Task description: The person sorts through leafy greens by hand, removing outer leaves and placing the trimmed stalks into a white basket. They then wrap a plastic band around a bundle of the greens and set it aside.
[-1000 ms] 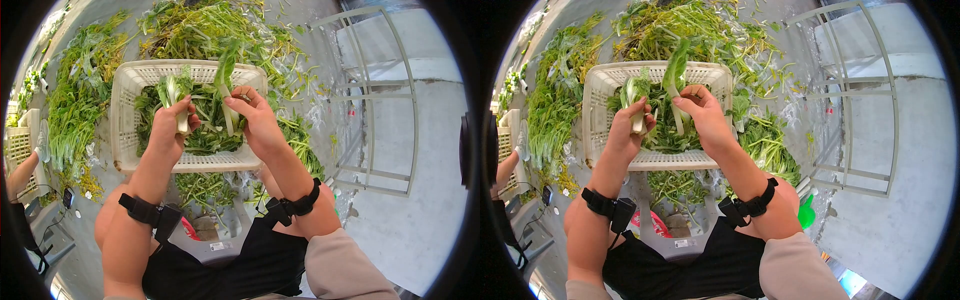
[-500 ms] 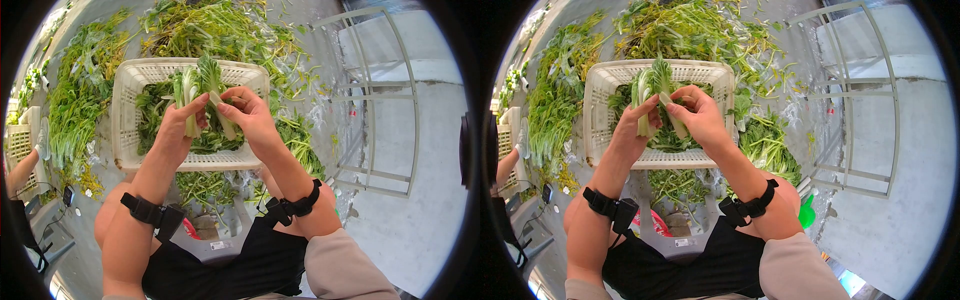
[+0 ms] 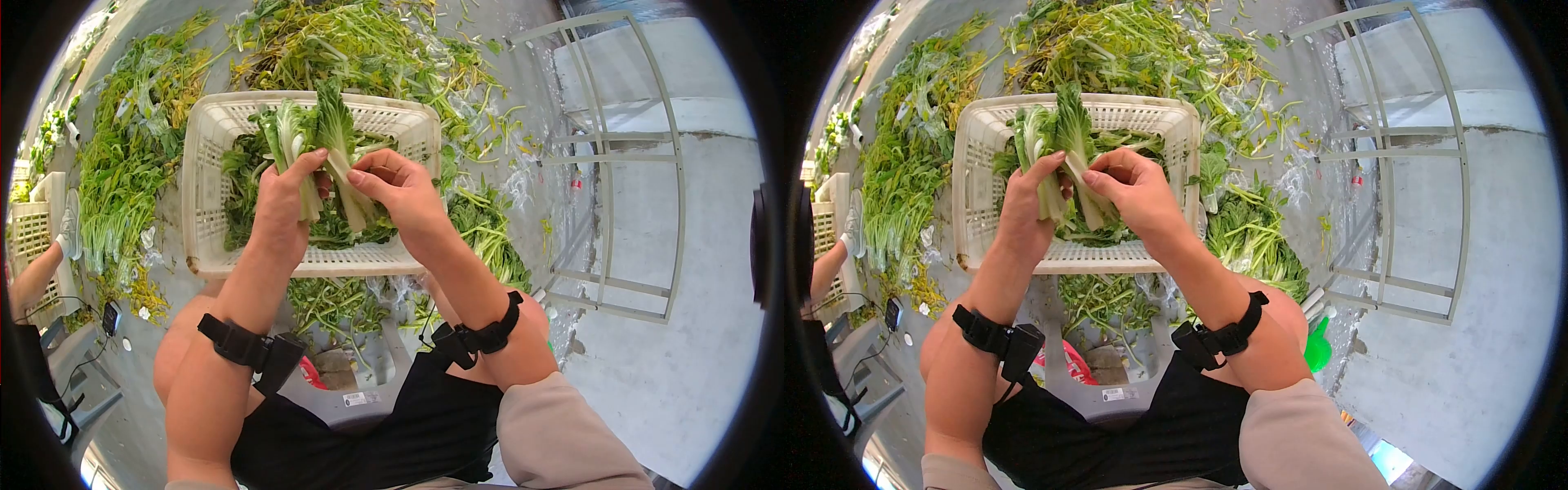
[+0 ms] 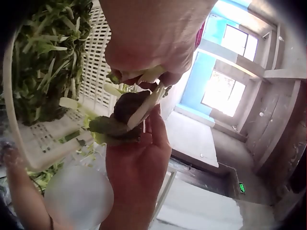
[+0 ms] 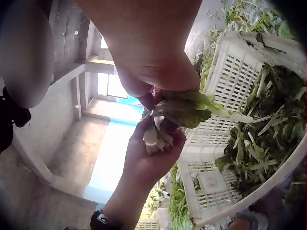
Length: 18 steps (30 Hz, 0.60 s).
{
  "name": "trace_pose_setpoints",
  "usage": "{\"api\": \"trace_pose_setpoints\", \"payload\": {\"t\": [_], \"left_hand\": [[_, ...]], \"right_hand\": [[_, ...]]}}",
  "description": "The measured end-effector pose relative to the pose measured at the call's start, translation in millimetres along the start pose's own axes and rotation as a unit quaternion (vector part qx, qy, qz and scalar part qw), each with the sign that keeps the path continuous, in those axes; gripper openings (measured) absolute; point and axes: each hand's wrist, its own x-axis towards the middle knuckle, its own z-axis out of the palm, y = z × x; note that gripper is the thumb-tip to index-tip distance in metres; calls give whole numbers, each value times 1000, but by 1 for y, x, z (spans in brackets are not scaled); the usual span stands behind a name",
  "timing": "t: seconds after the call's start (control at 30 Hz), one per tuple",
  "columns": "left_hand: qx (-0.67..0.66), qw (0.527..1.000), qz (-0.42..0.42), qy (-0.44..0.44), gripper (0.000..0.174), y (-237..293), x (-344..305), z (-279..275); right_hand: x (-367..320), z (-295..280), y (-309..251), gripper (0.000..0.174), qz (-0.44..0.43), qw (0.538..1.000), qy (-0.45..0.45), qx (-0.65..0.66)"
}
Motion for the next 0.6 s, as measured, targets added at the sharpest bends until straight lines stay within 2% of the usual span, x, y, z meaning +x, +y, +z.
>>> {"api": "trace_pose_setpoints", "payload": {"t": [0.07,0.13,0.27,0.33,0.4,0.5,0.57,0.6], "left_hand": [[-7,1000,5,10,20,1,0,1],[-17,1000,7,-3,20,1,1,1],[-4,1000,24,-4,21,3,1,-2],[1,999,26,35,22,4,8,-8],[-1,999,36,37,22,7,9,-9],[1,998,50,40,22,11,4,-2],[5,998,54,41,21,11,2,1],[4,998,51,41,22,10,1,2]], "right_hand": [[-1,3,2,23,4,1000,-5,7],[-3,5,4,23,-17,996,-15,-90],[-1,4,7,22,-40,996,-7,-75],[2,1,9,20,-33,998,26,-52],[3,0,9,19,-45,998,30,-22],[3,-2,6,17,-3,997,76,13],[4,-7,9,17,55,986,113,108],[6,-11,10,17,55,986,113,107]]}}
